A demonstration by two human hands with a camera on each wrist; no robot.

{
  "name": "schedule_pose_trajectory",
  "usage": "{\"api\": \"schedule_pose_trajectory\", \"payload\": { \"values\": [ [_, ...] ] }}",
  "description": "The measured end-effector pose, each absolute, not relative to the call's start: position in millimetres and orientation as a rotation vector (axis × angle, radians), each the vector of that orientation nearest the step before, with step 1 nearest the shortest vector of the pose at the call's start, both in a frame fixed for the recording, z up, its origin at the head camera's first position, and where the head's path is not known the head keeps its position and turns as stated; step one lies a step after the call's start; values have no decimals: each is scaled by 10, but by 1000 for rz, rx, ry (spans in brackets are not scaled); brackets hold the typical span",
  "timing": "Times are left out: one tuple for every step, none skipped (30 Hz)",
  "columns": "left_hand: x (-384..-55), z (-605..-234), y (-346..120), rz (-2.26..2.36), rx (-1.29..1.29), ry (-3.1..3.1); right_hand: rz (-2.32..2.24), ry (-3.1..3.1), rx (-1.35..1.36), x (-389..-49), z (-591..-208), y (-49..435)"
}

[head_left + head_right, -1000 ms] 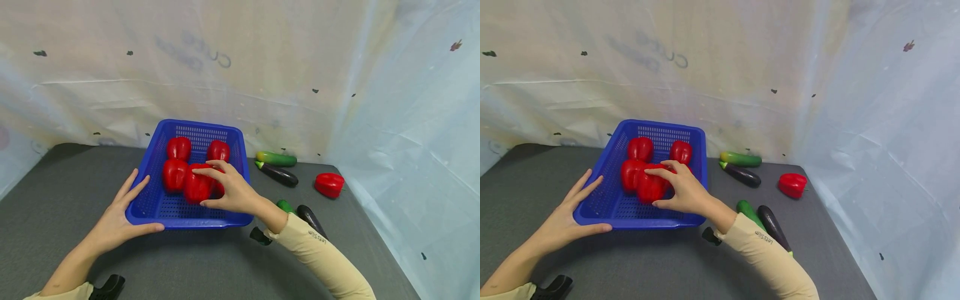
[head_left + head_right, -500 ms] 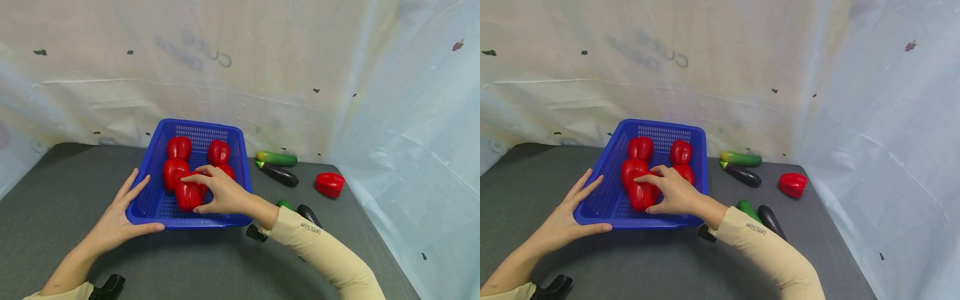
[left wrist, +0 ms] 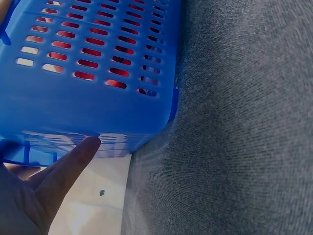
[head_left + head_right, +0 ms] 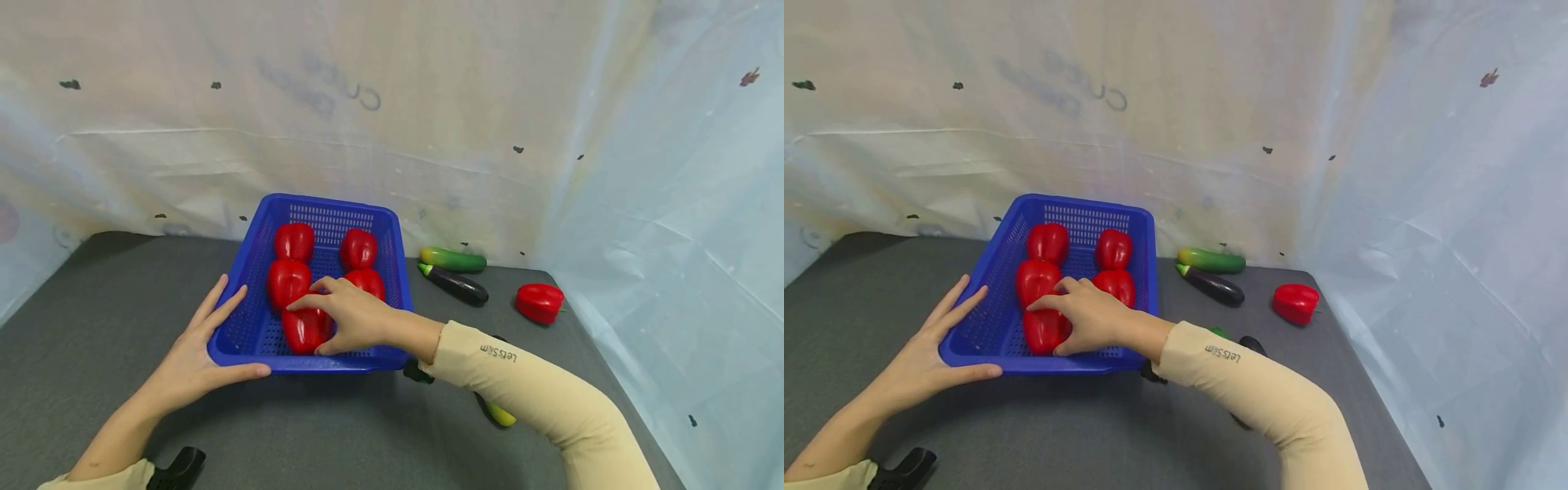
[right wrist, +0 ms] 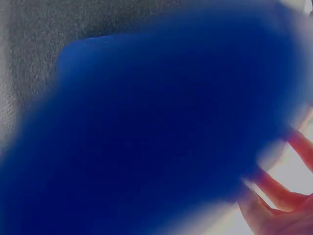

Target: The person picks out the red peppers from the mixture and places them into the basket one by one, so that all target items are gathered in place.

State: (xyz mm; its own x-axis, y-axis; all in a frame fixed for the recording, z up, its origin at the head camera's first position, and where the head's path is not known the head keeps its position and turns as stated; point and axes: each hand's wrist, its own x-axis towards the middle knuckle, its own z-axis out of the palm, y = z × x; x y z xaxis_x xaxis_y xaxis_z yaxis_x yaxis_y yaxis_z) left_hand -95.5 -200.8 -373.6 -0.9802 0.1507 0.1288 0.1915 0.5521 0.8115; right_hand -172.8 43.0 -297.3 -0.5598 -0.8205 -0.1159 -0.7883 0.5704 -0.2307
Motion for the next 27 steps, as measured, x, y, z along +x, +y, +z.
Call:
{"api": "schedule_pose_trajectory", "payload": {
  "values": [
    [-953,-3736,-2010,-1437,-301,-2726,-217,2587,-1343,-1731,-2967,418],
    [-952,-3737,-2011,-1439,-303,-2724,-207,2582,-1339,-1732,-2961,406],
    [-949,-3737,-2014,-1441,-303,-2721,-197,2577,-1338,-1736,-2956,394],
    [-947,-3737,-2016,-1444,-306,-2716,-189,2571,-1340,-1740,-2954,382],
    [-945,-3738,-2018,-1446,-309,-2712,-183,2565,-1340,-1743,-2951,371],
    [-944,-3737,-2020,-1448,-312,-2709,-179,2559,-1340,-1747,-2948,361],
    [-943,-3737,-2021,-1449,-315,-2706,-178,2552,-1340,-1750,-2949,351],
    [-942,-3738,-2022,-1451,-318,-2704,-175,2545,-1339,-1754,-2950,341],
    [-942,-3738,-2024,-1451,-320,-2703,-172,2539,-1340,-1758,-2951,331],
    [-942,-3738,-2025,-1450,-322,-2703,-168,2534,-1338,-1759,-2947,321],
    [-942,-3738,-2026,-1446,-320,-2705,-167,2528,-1340,-1761,-2944,309],
    [-942,-3739,-2027,-1443,-318,-2707,-162,2522,-1342,-1765,-2941,295],
    [-941,-3739,-2028,-1441,-317,-2707,-156,2515,-1343,-1768,-2938,279],
    [-940,-3739,-2030,-1439,-313,-2708,-152,2508,-1345,-1770,-2928,262],
    [-938,-3738,-2030,-1438,-311,-2709,-145,2501,-1346,-1773,-2919,242],
    [-936,-3738,-2030,-1440,-311,-2708,-142,2493,-1347,-1778,-2912,221],
    [-935,-3737,-2029,-1445,-312,-2706,-138,2485,-1351,-1786,-2909,198],
    [-935,-3736,-2028,-1449,-313,-2705,-133,2477,-1351,-1793,-2905,176],
    [-933,-3735,-2027,-1456,-315,-2703,-133,2468,-1353,-1801,-2904,154],
    [-933,-3733,-2024,-1461,-317,-2700,-133,2460,-1356,-1810,-2903,132],
    [-933,-3732,-2019,-1466,-321,-2695,-131,2455,-1359,-1821,-2904,110],
    [-933,-3731,-2016,-1471,-325,-2690,-130,2449,-1361,-1834,-2907,89],
    [-932,-3730,-2013,-1473,-327,-2687,-128,2440,-1365,-1846,-2911,71],
    [-931,-3730,-2011,-1476,-330,-2682,-126,2429,-1368,-1859,-2916,55],
    [-929,-3729,-2007,-1482,-334,-2676,-123,2417,-1371,-1875,-2921,41],
    [-928,-3729,-2004,-1484,-337,-2673,-122,2406,-1371,-1890,-2927,29],
    [-928,-3729,-2003,-1489,-340,-2670,-125,2395,-1368,-1905,-2934,20]
  ]
}}
